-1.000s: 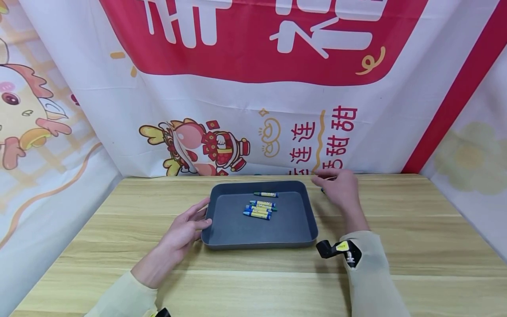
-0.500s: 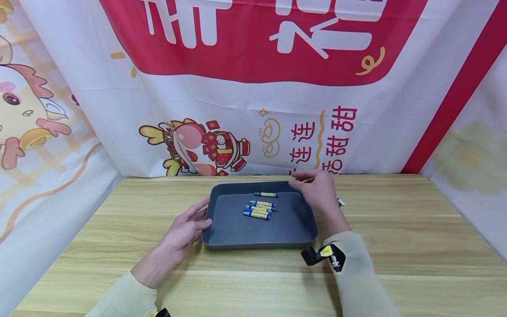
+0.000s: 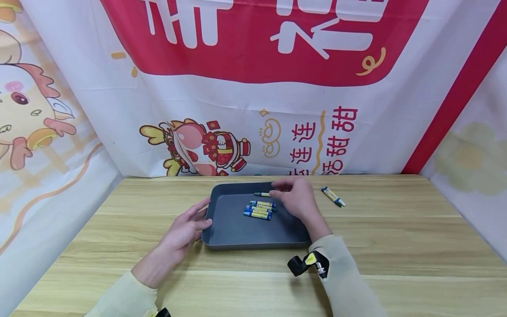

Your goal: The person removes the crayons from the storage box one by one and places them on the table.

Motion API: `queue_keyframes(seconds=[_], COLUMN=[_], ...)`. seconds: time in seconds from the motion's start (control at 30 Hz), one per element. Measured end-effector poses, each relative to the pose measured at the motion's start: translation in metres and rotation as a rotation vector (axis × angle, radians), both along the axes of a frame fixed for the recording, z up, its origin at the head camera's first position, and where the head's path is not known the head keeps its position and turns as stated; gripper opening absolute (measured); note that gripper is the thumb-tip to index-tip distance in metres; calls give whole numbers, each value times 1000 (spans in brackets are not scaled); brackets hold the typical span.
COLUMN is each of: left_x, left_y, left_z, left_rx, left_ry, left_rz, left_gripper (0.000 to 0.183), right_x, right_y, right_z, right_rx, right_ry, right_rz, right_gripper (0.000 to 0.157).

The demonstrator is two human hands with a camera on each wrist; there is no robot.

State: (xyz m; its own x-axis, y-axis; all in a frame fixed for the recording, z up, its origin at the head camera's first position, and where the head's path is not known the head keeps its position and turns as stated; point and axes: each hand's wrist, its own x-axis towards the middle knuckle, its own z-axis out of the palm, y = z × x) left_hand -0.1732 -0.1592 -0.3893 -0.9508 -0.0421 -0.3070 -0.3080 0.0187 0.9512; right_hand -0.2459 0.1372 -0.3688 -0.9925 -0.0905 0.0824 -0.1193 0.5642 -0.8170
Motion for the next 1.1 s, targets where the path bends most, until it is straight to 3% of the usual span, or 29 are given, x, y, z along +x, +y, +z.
queue_keyframes(seconds=[0.37, 1.1], left_x=[-1, -1], left_y=[0, 0], left_z=[-2, -2], left_rx=[-3, 3], left_ry=[-5, -15], left_rz=[6, 6], left_gripper=[65, 65], right_x=[2, -2], right_y=[-17, -23], right_z=[-12, -29], right_rx=[68, 155], right_ry=[-24, -95], right_rz=[30, 39], right_gripper=[27, 28])
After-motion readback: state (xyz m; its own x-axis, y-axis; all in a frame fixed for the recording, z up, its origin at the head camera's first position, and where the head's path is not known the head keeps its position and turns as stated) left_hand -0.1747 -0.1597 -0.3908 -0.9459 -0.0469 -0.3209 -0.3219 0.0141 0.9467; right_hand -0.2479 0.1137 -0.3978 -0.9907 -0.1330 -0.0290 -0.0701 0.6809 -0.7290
